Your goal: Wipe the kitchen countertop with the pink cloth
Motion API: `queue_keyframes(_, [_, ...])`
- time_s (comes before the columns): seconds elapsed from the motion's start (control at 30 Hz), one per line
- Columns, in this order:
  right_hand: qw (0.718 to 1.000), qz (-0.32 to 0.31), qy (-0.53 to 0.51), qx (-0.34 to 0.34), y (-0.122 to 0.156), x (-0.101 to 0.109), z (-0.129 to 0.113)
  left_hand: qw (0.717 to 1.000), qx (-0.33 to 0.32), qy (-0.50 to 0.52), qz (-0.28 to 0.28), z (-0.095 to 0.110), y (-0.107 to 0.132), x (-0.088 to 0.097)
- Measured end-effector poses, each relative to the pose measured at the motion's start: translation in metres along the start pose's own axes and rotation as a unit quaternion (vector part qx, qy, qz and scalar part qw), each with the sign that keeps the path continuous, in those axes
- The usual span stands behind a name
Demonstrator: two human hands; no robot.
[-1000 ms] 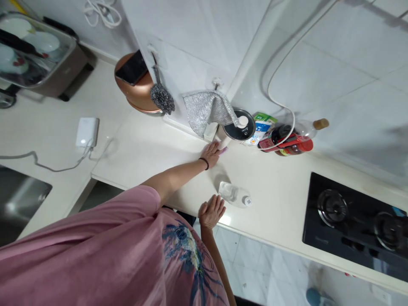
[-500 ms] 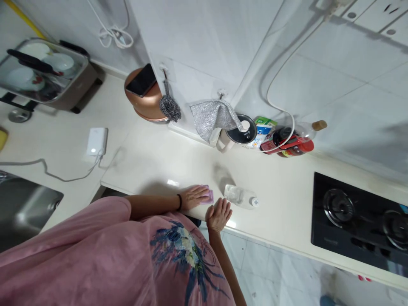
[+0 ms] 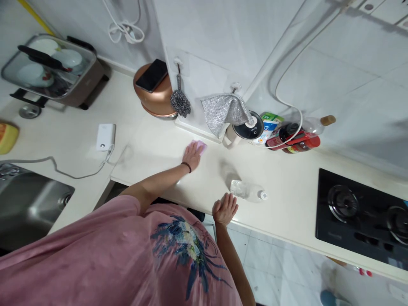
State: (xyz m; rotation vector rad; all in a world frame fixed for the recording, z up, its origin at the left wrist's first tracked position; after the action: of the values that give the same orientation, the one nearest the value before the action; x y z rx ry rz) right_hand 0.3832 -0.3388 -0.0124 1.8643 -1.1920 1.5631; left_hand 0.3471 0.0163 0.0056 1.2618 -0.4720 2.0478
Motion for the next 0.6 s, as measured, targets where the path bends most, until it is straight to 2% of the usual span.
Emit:
queue_keyframes(0.07, [1.0, 0.003, 0.003, 0.001, 0.0, 0.0, 0.0, 0.996, -0.088, 0.001, -0.033, 0.033, 0.038, -0.024])
queue_keyframes(0.17, [1.0, 0.012, 0.005, 0.004, -0.001, 0.0, 0.0, 0.968, -0.244, 0.006, -0.063, 0.075, 0.107, -0.056])
queue_keyframes(0.23, [1.0, 0.016, 0.004, 0.007, -0.001, -0.001, 0.0, 0.944, -0.321, 0.011, -0.073, 0.088, 0.143, -0.067])
queue_keyframes(0.3, [1.0, 0.015, 0.005, 0.008, -0.001, -0.001, 0.0, 0.932, -0.353, 0.014, -0.078, 0.086, 0.157, -0.066])
queue_keyframes(0.37, [1.0, 0.016, 0.008, 0.007, -0.001, -0.001, 0.0, 0.941, -0.328, 0.011, -0.076, 0.067, 0.144, -0.052])
queue_keyframes(0.43, [1.0, 0.016, 0.007, 0.006, -0.001, 0.0, 0.0, 0.967, -0.248, 0.0, -0.065, 0.031, 0.114, -0.027])
queue_keyframes(0.53, [1.0, 0.017, 0.004, 0.005, -0.001, 0.001, -0.001, 0.998, -0.058, -0.025, -0.023, -0.048, 0.063, 0.028])
queue_keyframes(0.6, [1.0, 0.018, 0.002, 0.006, -0.001, 0.001, -0.001, 0.995, 0.081, -0.043, 0.028, -0.105, 0.04, 0.068])
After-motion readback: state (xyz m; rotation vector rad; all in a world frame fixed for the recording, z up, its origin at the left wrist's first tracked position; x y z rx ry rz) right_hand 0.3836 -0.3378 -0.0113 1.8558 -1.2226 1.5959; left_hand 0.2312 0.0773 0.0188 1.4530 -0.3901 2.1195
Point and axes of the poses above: each hand's wrist, its own y-axis away from the middle knuckle, its own x-axis out of the back of the hand, z = x × y, the point moved 3 cm from there along -y, towards the middle knuckle, and after that the axes turned 7 degrees about z, right-handed, at the moved point
